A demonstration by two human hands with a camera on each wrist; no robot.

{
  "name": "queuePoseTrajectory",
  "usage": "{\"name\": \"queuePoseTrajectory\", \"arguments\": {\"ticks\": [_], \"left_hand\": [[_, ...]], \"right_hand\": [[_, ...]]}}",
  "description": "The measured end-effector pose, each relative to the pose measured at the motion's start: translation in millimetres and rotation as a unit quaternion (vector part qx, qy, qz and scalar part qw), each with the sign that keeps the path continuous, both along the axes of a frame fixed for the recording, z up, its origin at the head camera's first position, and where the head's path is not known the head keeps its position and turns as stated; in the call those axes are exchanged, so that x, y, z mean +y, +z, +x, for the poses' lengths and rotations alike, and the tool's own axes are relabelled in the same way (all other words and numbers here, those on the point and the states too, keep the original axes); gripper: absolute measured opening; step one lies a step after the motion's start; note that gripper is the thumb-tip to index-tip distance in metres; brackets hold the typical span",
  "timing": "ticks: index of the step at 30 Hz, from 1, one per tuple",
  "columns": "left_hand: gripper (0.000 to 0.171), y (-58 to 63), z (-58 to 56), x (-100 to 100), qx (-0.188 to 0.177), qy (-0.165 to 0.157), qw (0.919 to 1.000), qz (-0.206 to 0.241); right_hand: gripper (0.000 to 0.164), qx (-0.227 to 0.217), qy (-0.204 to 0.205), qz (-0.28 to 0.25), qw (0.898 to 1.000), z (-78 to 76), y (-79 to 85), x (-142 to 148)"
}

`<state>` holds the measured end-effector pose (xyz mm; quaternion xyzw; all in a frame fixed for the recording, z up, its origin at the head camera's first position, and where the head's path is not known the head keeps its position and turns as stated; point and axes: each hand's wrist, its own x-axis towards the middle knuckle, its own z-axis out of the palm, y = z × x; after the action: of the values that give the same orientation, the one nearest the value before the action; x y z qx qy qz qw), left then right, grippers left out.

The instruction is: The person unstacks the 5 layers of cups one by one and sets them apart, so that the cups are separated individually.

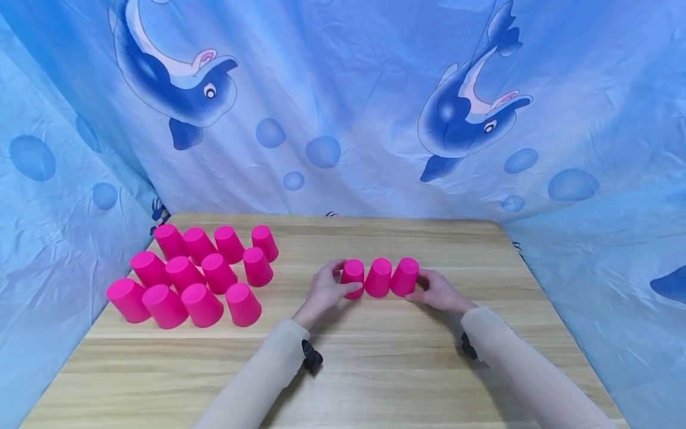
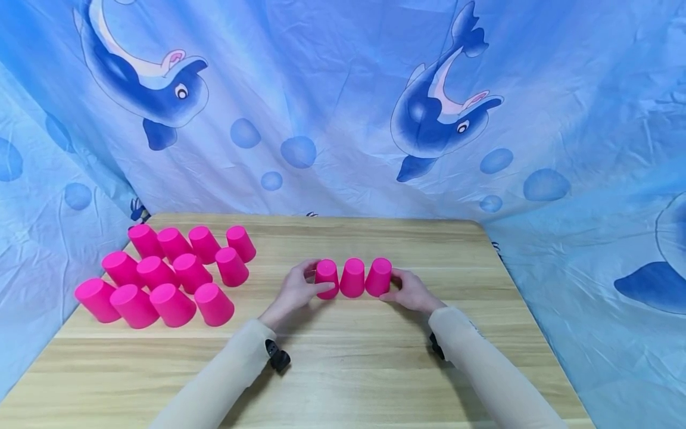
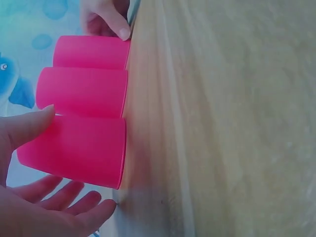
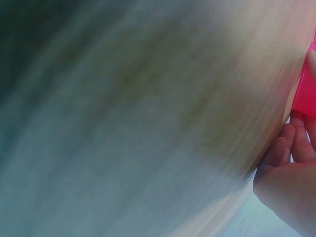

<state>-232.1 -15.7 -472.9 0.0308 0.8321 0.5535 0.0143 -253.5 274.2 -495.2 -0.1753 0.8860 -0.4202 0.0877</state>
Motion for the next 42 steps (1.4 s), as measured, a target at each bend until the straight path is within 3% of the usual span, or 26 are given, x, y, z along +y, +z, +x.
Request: {"name": "queuePoseTrajectory", "arguments": {"ticks": [7,16,22,26,31,36,42], "left_hand": [[0.055,-3.4,-2.4,1,0.023,-0.004,0.9994,-0.024],[0.055,-0.7,-5.7,-8,0.041,0.021,0.9989,0.01],[0.058,8.5,-15.8,-31,0.03,0.07,0.997,0.009],[0.056,11.0,-24.3,-47,0.016,0.103,0.9944,0.019],[0.056,9.0,-34.5,-65,0.015,0.149,0.9883,0.03],[0.058,4.5,-41.8,-78,0.017,0.211,0.9767,0.031],[0.061,2.0,-45.7,-84,0.034,0.233,0.971,0.043]], "right_hand": [[0.056,0.0,-0.004,-0.005,1.0,-0.2,-1.2,-1],[0.056,-0.011,-0.02,0.006,1.0,0.0,0.5,-3],[0.055,0.004,-0.007,-0.002,1.0,2.3,5.1,-3],[0.056,-0.009,-0.017,0.002,1.0,3.4,6.5,-4],[0.056,-0.014,-0.023,0.007,1.0,2.2,1.3,-3],[0.055,-0.012,-0.019,0.003,1.0,2.0,0.0,-2],[0.057,-0.022,-0.029,0.009,0.999,1.8,1.6,-4]]}}
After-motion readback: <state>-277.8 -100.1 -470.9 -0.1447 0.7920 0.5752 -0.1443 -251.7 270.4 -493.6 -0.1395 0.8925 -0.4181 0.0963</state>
